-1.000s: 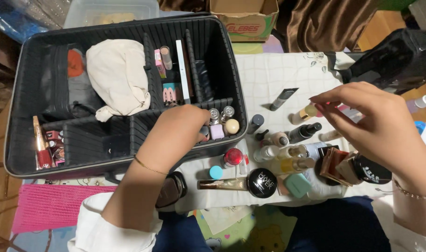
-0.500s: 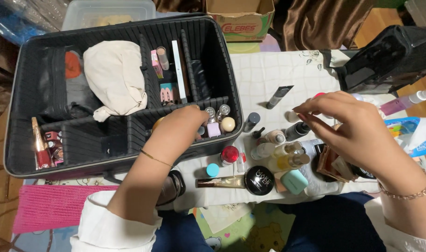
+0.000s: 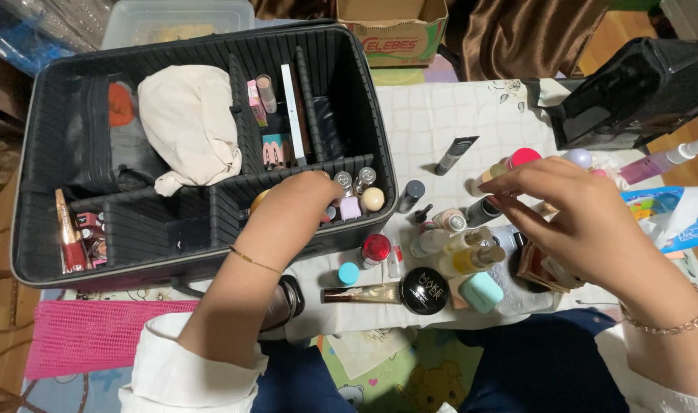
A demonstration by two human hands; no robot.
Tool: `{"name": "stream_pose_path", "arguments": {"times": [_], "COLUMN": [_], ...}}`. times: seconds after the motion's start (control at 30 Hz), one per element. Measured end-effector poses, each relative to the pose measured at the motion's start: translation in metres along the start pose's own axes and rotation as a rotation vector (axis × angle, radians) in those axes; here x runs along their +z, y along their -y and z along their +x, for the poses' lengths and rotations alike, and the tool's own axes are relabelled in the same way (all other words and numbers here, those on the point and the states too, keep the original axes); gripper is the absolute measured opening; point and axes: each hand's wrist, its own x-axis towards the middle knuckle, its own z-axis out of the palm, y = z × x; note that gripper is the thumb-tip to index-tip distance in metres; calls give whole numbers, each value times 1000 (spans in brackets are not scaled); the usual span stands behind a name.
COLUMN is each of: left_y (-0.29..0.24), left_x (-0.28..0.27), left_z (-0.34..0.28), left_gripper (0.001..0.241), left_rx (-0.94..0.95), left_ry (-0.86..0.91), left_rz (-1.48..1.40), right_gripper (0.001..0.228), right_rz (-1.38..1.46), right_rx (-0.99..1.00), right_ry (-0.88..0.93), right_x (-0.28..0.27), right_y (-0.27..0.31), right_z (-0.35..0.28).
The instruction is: The person packs various cosmetic items, including bottles, tubes, and compacts, into a black suitcase. They pick up items from a table, open and close some containers, and place them into the suitcase's compartments.
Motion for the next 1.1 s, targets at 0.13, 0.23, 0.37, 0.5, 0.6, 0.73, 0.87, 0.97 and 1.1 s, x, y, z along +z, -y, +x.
{"name": "stream_pose_path", "arguments": {"times": [0.13, 0.23, 0.37, 0.5, 0.6, 0.73, 0.87, 0.97, 1.1], "left_y": [-4, -16, -41, -62, -70, -87, -113, -131, -151], "left_x": [0, -7, -23, -39, -44, -34, -8, 29, 75], "left_z": [-9, -18, -33, -48, -57, -62, -55, -38, -22], "left_gripper": [18, 18, 14, 14, 33, 36, 35, 30, 55], "left_rx": [86, 56, 106, 145, 204, 173, 256, 192, 306], "left_ry": [-111, -178, -337, -377, -417, -369, -199, -20, -168], "left_rz": [76, 119, 82, 72, -56, -89, -153, -194, -247], "right_gripper": [32, 30, 34, 27, 29, 29, 39, 41, 56], "right_rz": [-20, -25, 15, 48, 52, 63, 148, 184, 209], "right_rx": [42, 104, 127, 244, 294, 227, 320, 321, 272], "right_ry": [16, 51, 86, 102, 150, 100, 85, 36, -23], "right_x": [1, 2, 6, 6, 8, 14, 20, 31, 49], "right_y": [-6, -10, -17, -15, -29, -38, -38, -43, -44], "right_z": [-6, -13, -27, -39, -50, -63, -70, -74, -73]}}
